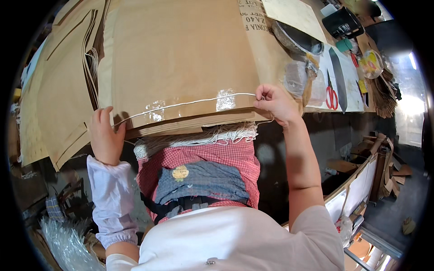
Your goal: The person repeatedly applies glue to the edges of flat brown paper sheets using a brush. They then place a white string along the glued edge and press it down to secure it. The person handles the paper sheets one at a time, repeating the gluing and string-attaching process throughout the clip.
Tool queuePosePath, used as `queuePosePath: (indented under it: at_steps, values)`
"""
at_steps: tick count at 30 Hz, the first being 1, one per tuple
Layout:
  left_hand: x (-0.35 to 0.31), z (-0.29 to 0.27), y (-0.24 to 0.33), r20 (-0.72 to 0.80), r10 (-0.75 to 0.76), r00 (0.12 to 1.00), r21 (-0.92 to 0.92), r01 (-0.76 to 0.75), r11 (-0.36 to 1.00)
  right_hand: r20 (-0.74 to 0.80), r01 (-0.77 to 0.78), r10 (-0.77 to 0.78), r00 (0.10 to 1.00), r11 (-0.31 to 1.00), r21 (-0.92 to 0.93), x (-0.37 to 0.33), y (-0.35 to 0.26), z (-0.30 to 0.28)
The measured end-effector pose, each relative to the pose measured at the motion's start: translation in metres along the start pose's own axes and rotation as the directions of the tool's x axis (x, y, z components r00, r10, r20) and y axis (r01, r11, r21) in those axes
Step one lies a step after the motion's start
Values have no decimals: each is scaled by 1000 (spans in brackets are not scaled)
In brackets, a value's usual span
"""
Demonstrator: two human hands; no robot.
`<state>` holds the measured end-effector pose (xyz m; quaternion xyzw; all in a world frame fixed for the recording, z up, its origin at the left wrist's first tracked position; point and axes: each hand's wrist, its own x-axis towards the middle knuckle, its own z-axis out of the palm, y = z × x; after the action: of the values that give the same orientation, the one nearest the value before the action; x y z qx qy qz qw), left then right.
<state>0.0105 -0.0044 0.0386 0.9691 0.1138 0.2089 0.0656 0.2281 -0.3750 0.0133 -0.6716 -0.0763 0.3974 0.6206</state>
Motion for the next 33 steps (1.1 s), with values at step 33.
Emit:
queuePosePath:
  at_steps: [33]
  values:
    - [-1, 43, 90, 343, 169, 924, -177, -113, 978, 369, 386, -486, 793, -69, -920, 16, 17, 175]
